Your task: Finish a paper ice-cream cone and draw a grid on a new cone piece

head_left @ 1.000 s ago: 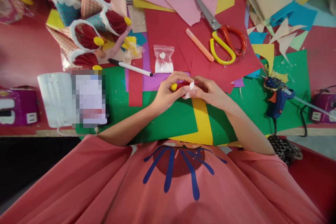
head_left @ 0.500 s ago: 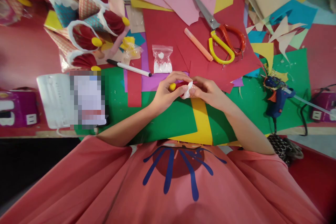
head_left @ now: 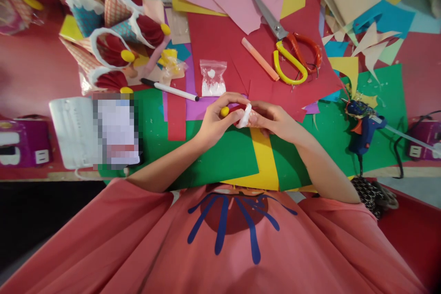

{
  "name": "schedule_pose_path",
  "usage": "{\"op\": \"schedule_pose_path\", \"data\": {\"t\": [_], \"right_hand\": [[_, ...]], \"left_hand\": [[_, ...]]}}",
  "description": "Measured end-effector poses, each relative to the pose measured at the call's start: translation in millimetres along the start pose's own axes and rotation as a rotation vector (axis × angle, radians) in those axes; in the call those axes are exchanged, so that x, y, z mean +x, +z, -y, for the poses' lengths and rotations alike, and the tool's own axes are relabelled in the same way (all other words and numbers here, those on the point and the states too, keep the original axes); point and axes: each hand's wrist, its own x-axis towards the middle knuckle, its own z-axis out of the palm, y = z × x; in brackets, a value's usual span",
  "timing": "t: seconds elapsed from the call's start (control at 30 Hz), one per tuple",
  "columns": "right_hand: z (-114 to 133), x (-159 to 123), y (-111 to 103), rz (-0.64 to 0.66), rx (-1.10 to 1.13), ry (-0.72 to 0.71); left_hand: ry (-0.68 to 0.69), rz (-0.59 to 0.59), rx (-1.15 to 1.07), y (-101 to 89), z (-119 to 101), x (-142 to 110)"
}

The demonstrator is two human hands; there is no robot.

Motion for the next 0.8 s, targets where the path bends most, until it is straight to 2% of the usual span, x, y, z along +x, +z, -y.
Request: {"op": "schedule_pose_path", "data": {"t": [0.1, 0.33, 0.43, 0.63, 0.8], "right_hand": [[1.3, -0.4, -1.6, 0.020, 0.038, 0.029], [-0.6, -2.2, 2.0, -0.158, -0.103, -0.064], [-2.3, -2.3, 2.4, -0.147, -0.108, -0.087], [1.3, -1.4, 3.1, -0.069, -0.013, 0.086], [6.0, -2.0, 2.1, -0.059, -0.044, 0.105]], "left_hand": [[-0.017, -0.017, -0.010, -1.7, 0.7, 0.7], [0.024, -0.052, 0.017, -1.9, 1.4, 3.0], [0.010, -0.038, 0.054, -1.6, 0.9, 2.8], [0.043, 0.021, 0.098, -0.5, -1.8, 0.9], [0.016, 0.065, 0.096, 1.1, -4.4, -0.2]]}}
